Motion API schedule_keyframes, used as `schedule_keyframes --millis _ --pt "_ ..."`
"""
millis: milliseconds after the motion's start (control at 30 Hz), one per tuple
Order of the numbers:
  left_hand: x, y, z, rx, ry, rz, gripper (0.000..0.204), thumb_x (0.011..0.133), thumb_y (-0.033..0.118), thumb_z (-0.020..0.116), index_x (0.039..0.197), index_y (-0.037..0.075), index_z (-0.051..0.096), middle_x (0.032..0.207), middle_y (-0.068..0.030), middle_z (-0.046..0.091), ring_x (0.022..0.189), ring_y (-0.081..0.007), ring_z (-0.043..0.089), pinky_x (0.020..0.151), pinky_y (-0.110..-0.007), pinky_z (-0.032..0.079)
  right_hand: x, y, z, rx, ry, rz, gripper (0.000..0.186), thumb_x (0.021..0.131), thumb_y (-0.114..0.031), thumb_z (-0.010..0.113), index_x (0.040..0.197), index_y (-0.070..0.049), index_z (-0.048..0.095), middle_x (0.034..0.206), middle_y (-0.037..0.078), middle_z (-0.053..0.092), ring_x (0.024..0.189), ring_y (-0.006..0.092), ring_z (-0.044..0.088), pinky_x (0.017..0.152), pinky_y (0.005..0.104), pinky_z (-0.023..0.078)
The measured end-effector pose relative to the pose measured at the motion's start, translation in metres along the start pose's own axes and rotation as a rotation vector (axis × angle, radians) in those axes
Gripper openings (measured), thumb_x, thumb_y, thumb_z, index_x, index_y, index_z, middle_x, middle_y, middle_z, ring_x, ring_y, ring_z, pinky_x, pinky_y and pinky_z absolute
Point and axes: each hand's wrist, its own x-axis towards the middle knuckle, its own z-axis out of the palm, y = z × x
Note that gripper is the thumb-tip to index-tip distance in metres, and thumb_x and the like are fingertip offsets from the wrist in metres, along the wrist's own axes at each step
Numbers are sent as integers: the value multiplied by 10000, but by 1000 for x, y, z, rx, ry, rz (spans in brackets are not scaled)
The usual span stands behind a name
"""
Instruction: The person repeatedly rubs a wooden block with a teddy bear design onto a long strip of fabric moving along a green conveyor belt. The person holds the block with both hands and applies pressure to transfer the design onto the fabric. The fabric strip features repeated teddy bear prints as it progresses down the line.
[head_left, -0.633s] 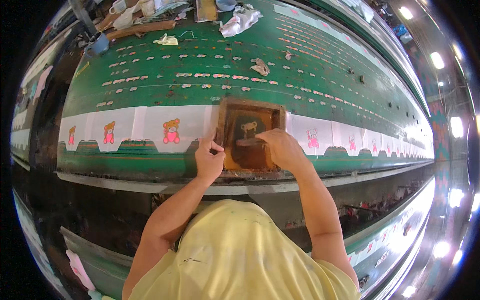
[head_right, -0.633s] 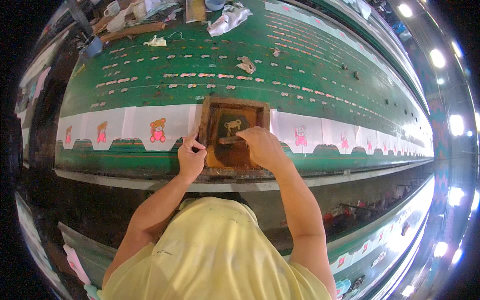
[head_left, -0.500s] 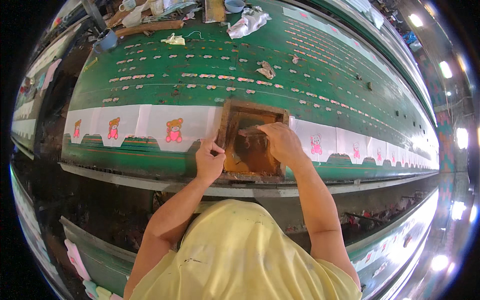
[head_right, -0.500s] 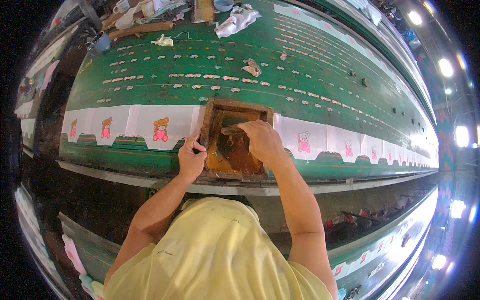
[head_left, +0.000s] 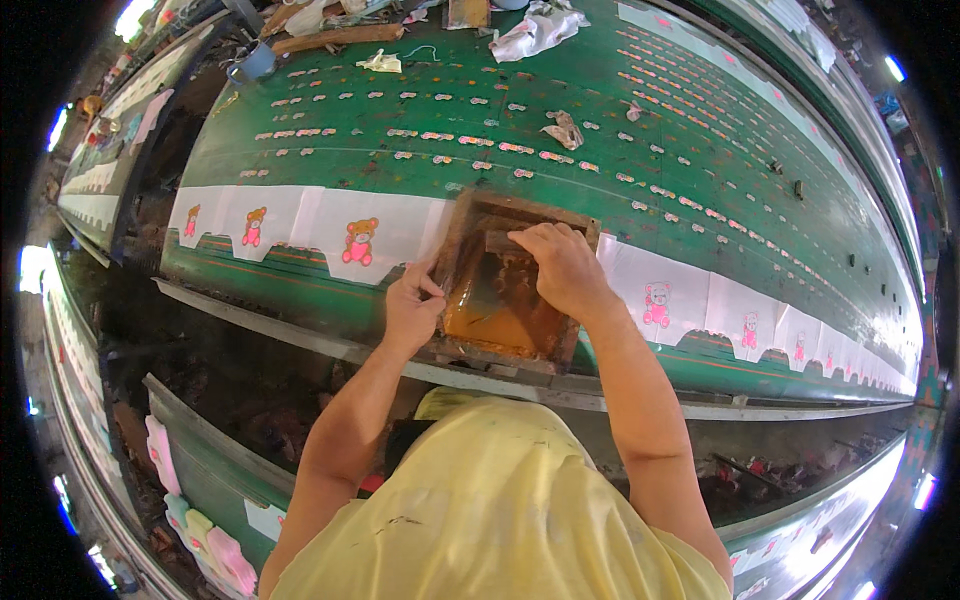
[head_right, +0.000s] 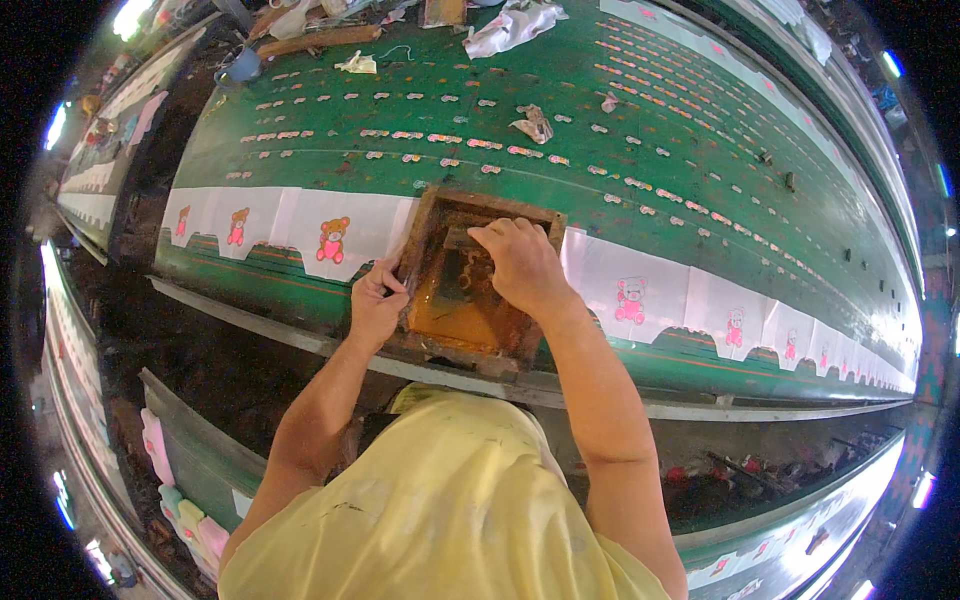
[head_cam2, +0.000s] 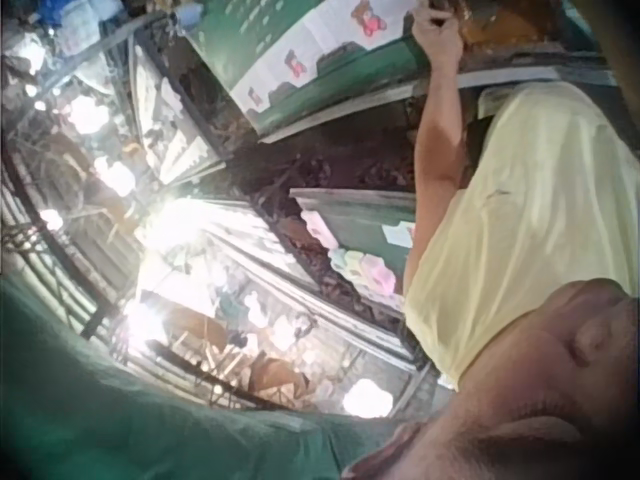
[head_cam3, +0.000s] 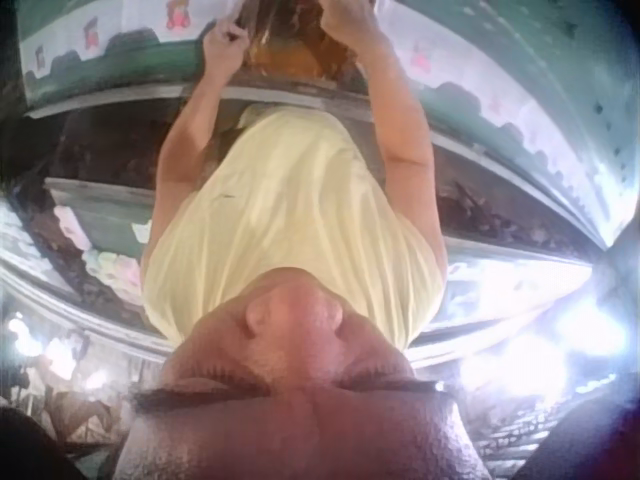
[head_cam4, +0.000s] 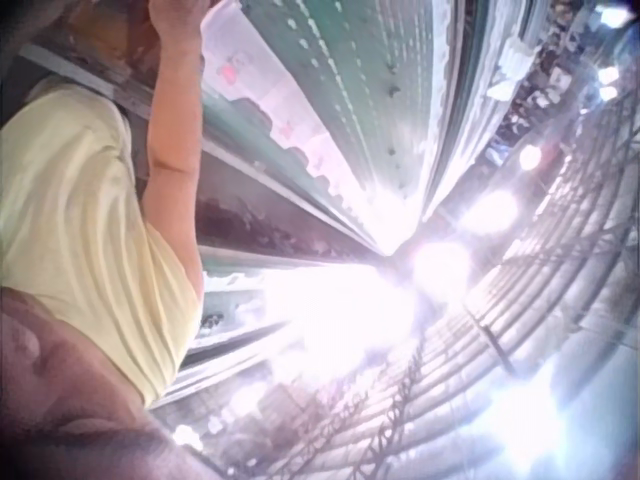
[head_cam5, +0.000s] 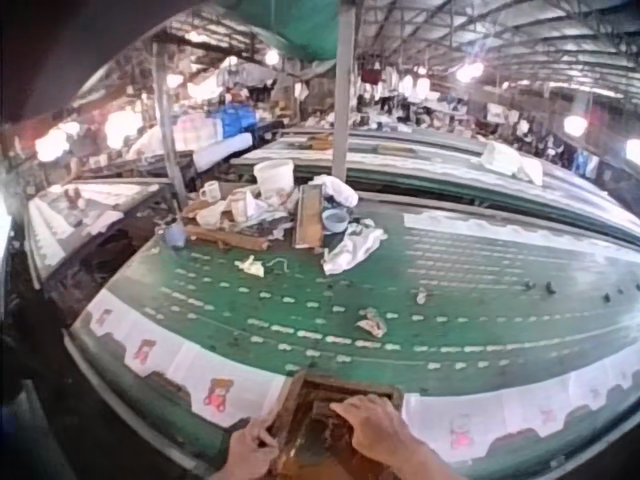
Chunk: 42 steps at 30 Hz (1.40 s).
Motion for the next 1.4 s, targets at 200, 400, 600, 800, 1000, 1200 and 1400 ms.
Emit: schedule_keyframes --millis 200,400,600,800,1000,1200,1400 --pt "2 2 1 -67 -18 21 173 846 -106 727 902 30 637 1600 -252 688 1522 -312 610 1412 -482 192 -28 -15 15 -152 -38 -7 549 895 -18 714 1427 -143 771 1310 115 747 1200 359 686 1067 515 525" --pt "1 -10 3 29 -21 5 151 863 -95 723 881 44 667 1613 -255 670 1564 -364 578 1430 -519 149 -61 -58 15 -173 -95 -24 528 903 -54 716 1427 -112 757 1368 152 740 1226 366 679 1046 521 527" --pt "-3 -10 7 -20 -19 32 248 858 -102 716 1049 50 761 1608 -243 667 1563 -357 574 1433 -520 153 -94 -102 18 -104 -104 36 587 836 -3 716 1412 -108 770 1362 160 730 1245 375 673 1041 521 541" --pt "-1 7 12 -160 -20 -42 443 853 -105 704 1255 59 790 1459 -190 732 1492 -348 613 1407 -492 248 -99 -115 13 -40 -153 115 589 861 -106 862 1442 -121 760 1387 156 718 1258 384 667 1108 537 537" --pt "2 5 6 70 -34 84 371 852 -96 718 1175 62 807 1501 -214 724 1469 -379 626 1392 -501 287 -112 -118 12 116 -40 183 522 898 -193 914 1395 -101 784 1465 150 707 1377 417 639 1176 537 519" --pt "0 1 2 60 -15 176 213 847 -118 717 996 25 774 1610 -249 675 1496 -404 618 1353 -527 337 -156 -107 12 127 306 436 484 941 -170 895 1399 -67 775 1542 171 683 1477 453 591 1220 576 491" --pt "-7 33 24 41 -24 340 186 848 -160 694 904 16 720 1599 -314 655 1509 -438 609 1290 -501 416 -198 -83 12 440 472 499 465 973 -146 867 1418 -52 770 1542 196 699 1461 406 623 1230 503 481"
